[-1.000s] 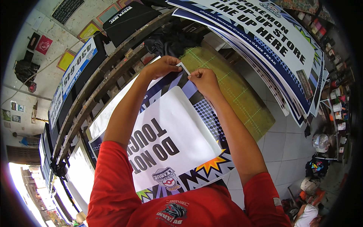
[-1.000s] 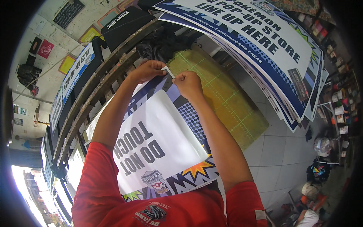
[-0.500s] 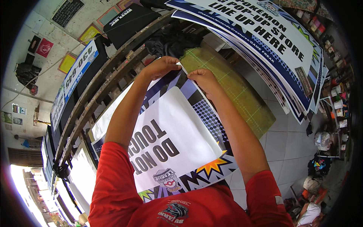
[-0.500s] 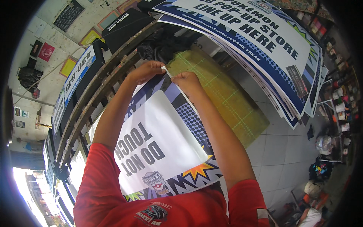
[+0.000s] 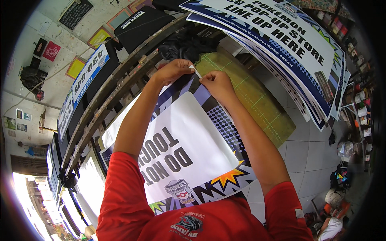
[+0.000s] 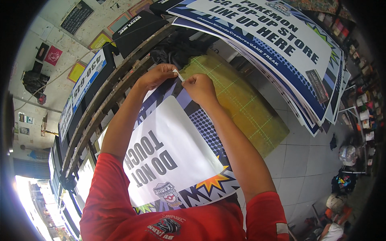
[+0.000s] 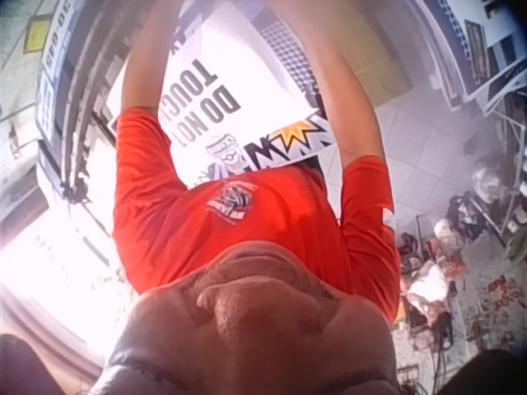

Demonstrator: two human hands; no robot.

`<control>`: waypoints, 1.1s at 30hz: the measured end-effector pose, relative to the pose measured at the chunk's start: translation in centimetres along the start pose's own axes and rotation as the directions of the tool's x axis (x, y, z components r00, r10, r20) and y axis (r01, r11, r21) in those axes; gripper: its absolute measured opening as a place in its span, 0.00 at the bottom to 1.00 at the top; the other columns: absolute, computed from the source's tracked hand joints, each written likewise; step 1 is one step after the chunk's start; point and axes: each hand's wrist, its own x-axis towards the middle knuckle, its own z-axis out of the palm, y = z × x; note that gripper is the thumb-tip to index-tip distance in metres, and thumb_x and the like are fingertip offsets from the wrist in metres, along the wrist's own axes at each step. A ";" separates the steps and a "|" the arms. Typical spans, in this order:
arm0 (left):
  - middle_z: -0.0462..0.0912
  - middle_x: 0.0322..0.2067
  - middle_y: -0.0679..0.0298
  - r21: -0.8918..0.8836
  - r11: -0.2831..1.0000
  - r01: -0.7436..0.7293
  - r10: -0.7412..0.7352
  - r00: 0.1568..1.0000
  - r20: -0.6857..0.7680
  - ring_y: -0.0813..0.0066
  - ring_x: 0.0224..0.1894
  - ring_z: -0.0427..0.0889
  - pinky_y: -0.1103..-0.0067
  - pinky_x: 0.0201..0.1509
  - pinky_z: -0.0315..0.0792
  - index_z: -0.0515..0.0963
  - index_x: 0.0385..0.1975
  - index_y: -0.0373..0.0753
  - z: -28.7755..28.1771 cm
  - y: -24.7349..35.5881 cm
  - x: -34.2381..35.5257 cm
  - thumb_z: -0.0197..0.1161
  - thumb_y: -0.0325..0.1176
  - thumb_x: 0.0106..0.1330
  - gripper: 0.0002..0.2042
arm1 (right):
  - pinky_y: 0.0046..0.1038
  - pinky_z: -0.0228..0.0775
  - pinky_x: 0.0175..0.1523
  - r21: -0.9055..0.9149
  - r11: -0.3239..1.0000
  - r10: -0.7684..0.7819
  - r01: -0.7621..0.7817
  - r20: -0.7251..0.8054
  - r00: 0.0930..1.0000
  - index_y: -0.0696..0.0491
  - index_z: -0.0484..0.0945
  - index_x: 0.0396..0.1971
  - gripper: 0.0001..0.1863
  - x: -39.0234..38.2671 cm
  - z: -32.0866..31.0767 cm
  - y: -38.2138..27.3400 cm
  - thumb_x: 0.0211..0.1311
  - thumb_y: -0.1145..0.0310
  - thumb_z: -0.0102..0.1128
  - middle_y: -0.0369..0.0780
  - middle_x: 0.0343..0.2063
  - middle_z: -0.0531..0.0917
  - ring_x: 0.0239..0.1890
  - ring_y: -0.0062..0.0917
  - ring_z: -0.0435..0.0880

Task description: The person applies a protective film to printed signs by spraying liquid, peeling backing, aligning, and smoothing the surface. They handle multiple signs, using a spray bottle, a squeegee, and a cloth to remove bubbles and ensure adhesion.

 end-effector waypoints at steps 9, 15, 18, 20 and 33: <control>0.79 0.29 0.74 -0.005 0.999 0.036 -0.036 0.999 0.000 0.91 0.30 0.75 0.90 0.37 0.67 0.78 0.34 0.39 0.2 -0.4 0.4 0.60 0.29 0.68 0.03 | 0.28 0.73 0.35 0.057 0.997 0.055 -0.056 0.018 0.998 0.57 0.85 0.25 0.09 0.5 0.0 0.8 0.51 0.65 0.70 0.42 0.22 0.84 0.26 0.26 0.83; 0.79 0.32 0.72 0.189 0.980 -0.067 0.068 0.998 0.000 0.86 0.38 0.74 0.86 0.45 0.67 0.80 0.38 0.38 -1.1 -1.5 0.7 0.62 0.35 0.65 0.08 | 0.23 0.72 0.37 0.135 0.991 -0.041 0.023 0.132 0.990 0.58 0.84 0.36 0.10 -0.3 -2.5 1.7 0.61 0.66 0.64 0.36 0.28 0.84 0.29 0.20 0.80; 0.79 0.38 0.71 0.313 0.950 -0.013 0.046 0.994 -0.096 0.83 0.45 0.73 0.83 0.54 0.64 0.79 0.41 0.38 -2.1 -2.4 -0.5 0.61 0.37 0.65 0.10 | 0.21 0.72 0.42 0.261 0.946 0.094 -0.190 0.342 0.935 0.57 0.81 0.45 0.14 -5.3 -7.3 3.2 0.69 0.62 0.58 0.34 0.36 0.83 0.35 0.17 0.78; 0.76 0.37 0.73 0.271 0.963 -0.009 0.062 0.981 -0.186 0.84 0.44 0.71 0.84 0.53 0.62 0.77 0.41 0.41 -0.6 -1.4 -1.0 0.60 0.36 0.67 0.09 | 0.23 0.73 0.48 0.233 0.919 0.166 -0.317 0.501 0.849 0.56 0.78 0.51 0.19 -9.4 -12.2 5.9 0.73 0.57 0.53 0.36 0.44 0.83 0.43 0.18 0.79; 0.83 0.33 0.69 -0.018 0.997 0.074 -0.076 0.987 -0.143 0.84 0.32 0.82 0.86 0.39 0.76 0.76 0.41 0.40 -3.4 -2.4 -0.9 0.56 0.32 0.71 0.05 | 0.21 0.73 0.40 0.250 0.905 0.346 -0.344 0.037 0.938 0.59 0.80 0.39 0.13 -29.0 -13.3 7.7 0.56 0.70 0.69 0.36 0.36 0.84 0.37 0.17 0.81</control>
